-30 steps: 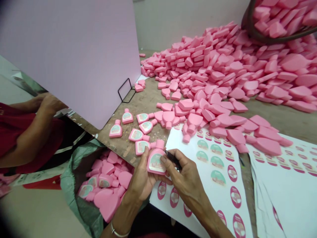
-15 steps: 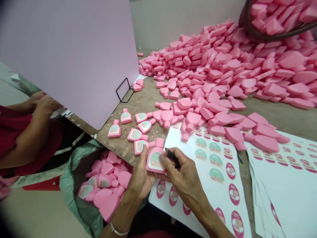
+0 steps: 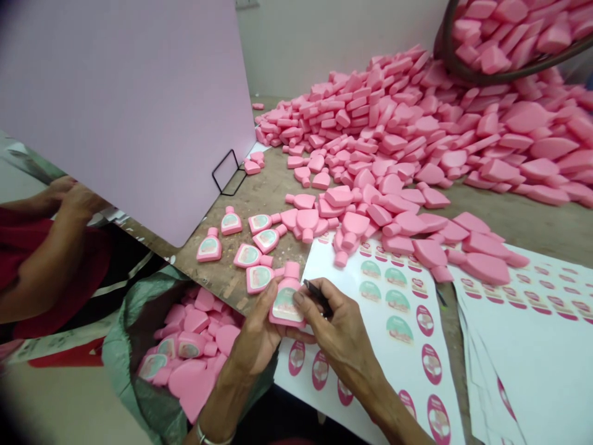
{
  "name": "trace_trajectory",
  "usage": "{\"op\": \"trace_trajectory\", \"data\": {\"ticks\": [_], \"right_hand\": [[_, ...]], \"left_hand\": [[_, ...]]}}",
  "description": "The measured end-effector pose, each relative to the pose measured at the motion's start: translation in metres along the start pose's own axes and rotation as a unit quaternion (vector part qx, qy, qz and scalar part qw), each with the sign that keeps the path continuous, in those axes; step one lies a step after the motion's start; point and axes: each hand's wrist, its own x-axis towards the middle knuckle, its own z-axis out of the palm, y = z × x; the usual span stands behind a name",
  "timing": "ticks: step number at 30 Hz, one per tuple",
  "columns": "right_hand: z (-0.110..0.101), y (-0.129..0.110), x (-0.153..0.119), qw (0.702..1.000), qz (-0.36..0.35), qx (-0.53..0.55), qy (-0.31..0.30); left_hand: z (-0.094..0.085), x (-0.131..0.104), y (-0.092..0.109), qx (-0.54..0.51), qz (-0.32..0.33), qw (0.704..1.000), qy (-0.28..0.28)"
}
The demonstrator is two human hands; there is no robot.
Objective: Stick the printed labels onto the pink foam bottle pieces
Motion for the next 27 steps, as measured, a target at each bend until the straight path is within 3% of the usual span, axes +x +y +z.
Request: {"op": "trace_trajectory", "data": {"ticks": [8, 10, 13, 15, 18, 21, 24, 27], "right_hand": [[-0.003, -0.001, -0.001, 0.998, -0.032, -0.056, -0.009], [-0.005, 0.0, -0.002, 0.988, -0.099, -0.118, 0.018], [-0.014, 0.002, 0.001, 0.94, -0.244, -0.227, 0.074], [-0.024, 0.004, 0.005, 0.914, -0.275, -0.27, 0.126], [-0.037, 0.007, 0.011, 0.935, -0.173, -0.248, 0.187], [-0.033, 0.009, 0.008, 0.981, -0.057, -0.151, 0.108], [-0.019, 0.009, -0.001, 0.994, -0.032, -0.096, 0.046], [-0.026, 0.013, -0.002, 0.99, -0.054, -0.098, 0.081]], "left_hand": [[-0.001, -0.001, 0.001, 0.075, 0.004, 0.997, -0.036], [-0.001, 0.0, 0.0, 0.068, 0.004, 0.997, -0.047], [0.002, 0.001, -0.001, 0.056, 0.001, 0.996, -0.065], [0.004, 0.001, -0.001, 0.05, -0.007, 0.996, -0.079], [0.007, 0.001, -0.002, 0.039, -0.017, 0.996, -0.078], [0.009, -0.002, -0.007, 0.054, -0.053, 0.994, -0.074], [0.011, -0.009, -0.015, 0.102, -0.102, 0.988, -0.061], [0.005, -0.014, -0.019, 0.173, -0.117, 0.978, -0.03]]}}
